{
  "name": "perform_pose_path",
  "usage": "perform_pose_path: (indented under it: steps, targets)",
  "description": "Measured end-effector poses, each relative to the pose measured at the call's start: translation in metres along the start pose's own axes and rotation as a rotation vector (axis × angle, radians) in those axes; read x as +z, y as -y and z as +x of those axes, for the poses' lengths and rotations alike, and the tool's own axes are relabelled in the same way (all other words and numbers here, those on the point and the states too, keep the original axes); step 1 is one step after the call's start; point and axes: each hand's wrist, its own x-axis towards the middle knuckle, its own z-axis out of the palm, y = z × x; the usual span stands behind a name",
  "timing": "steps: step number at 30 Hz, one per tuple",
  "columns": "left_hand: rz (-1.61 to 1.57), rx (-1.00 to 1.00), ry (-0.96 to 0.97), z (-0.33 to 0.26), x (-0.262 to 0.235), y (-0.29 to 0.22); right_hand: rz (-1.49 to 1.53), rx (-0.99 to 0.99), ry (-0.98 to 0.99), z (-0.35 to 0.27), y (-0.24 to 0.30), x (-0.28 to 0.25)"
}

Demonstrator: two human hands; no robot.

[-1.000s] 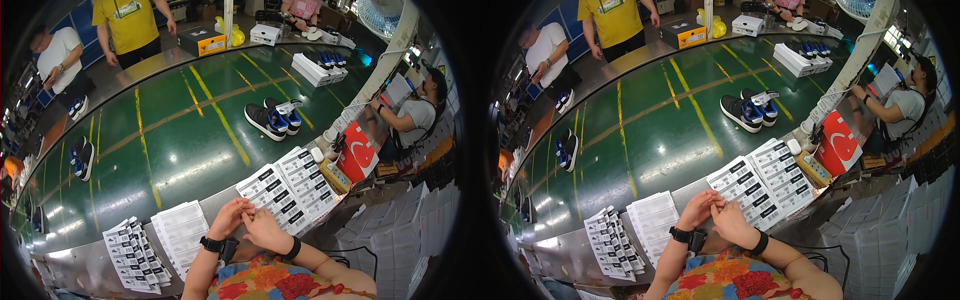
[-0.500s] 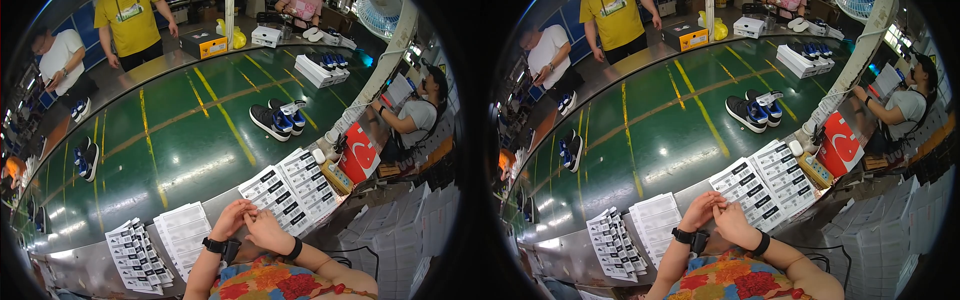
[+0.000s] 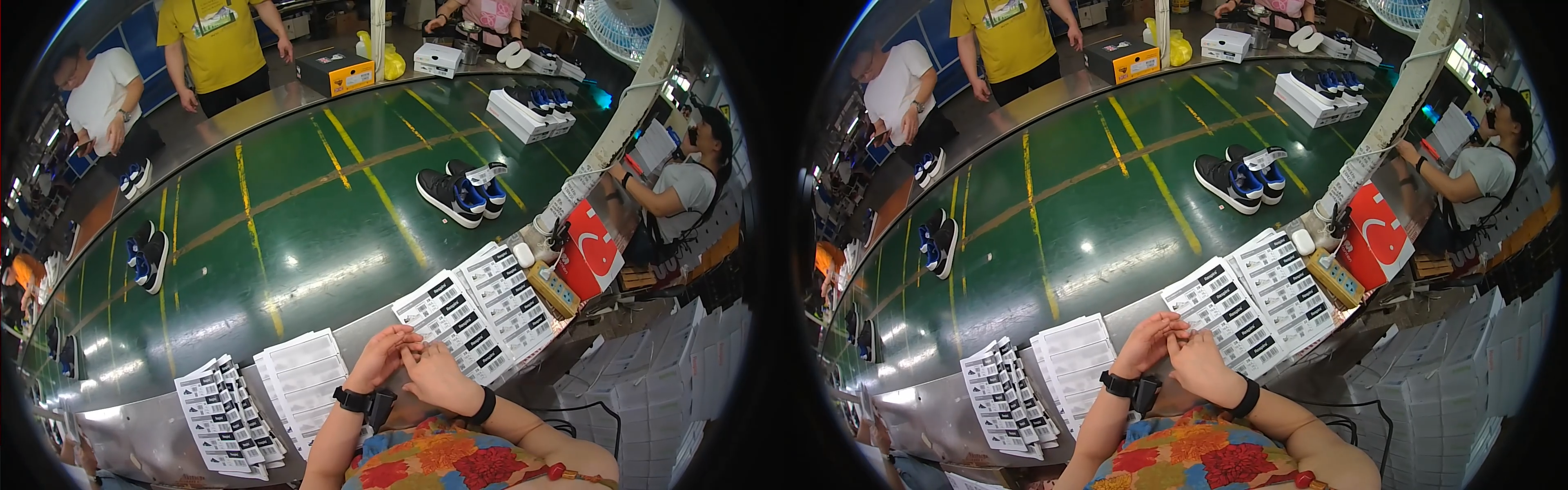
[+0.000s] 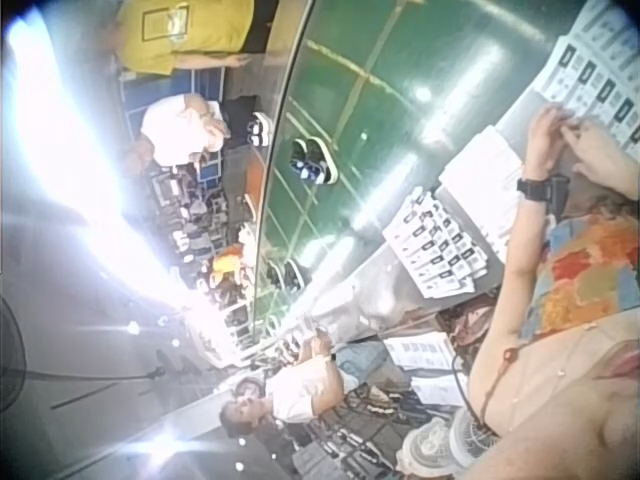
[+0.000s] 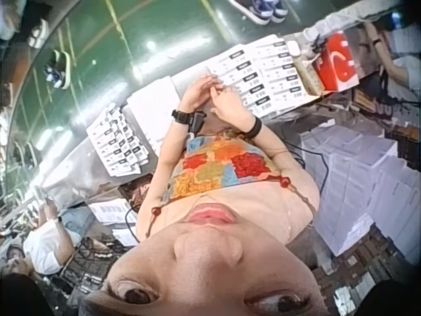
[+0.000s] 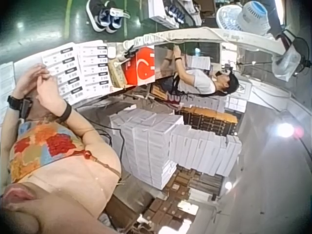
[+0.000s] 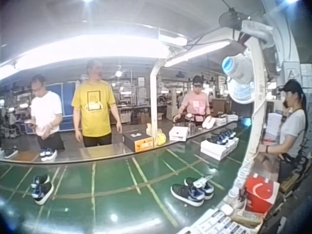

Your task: Inspecting shoes, stuffing them with paper, and applying barcode labels on a manufacturing production line.

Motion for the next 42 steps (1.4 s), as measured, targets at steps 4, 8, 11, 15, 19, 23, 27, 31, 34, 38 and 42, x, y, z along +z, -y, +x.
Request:
perform_pose_path:
  steps: [4, 8, 11, 15, 19, 23, 27, 31, 34, 38, 42]
  targets:
    - [0.003, 0.002, -0.010, -0.001, -0.001, 0.000, -0.008, 0.000, -0.008, 0.001, 0.002, 0.000]
    - [0.007, 0.000, -0.012, -0.002, 0.000, -0.001, 0.000, 0.002, -0.017, 0.001, 0.002, 0.001]
    - [0.003, -0.005, -0.014, -0.003, -0.001, -0.001, 0.009, 0.001, -0.007, 0.002, 0.003, 0.002]
    - [0.018, -0.003, -0.027, -0.004, -0.003, -0.002, 0.005, 0.024, 0.060, 0.004, 0.005, -0.001]
    - [0.003, -0.003, -0.015, -0.005, -0.003, -0.003, 0.003, 0.009, 0.028, 0.003, 0.005, 0.001]
    - [-0.004, 0.002, -0.004, -0.004, -0.005, -0.003, 0.004, 0.020, 0.038, 0.005, 0.006, 0.001]
    - [-0.003, 0.002, -0.016, -0.006, -0.007, -0.003, 0.009, 0.014, 0.021, 0.005, 0.008, 0.003]
    - [0.010, -0.001, -0.030, -0.008, -0.007, -0.004, 0.042, 0.009, 0.034, 0.005, 0.009, 0.003]
    - [0.007, 0.007, -0.003, -0.008, -0.010, -0.003, 0.044, 0.009, 0.050, 0.006, 0.011, 0.001]
    - [0.010, 0.007, -0.010, -0.009, -0.011, -0.002, 0.037, 0.000, 0.035, 0.006, 0.011, 0.004]
    - [0.010, 0.012, -0.005, -0.009, -0.014, -0.001, 0.042, 0.005, 0.050, 0.007, 0.013, 0.002]
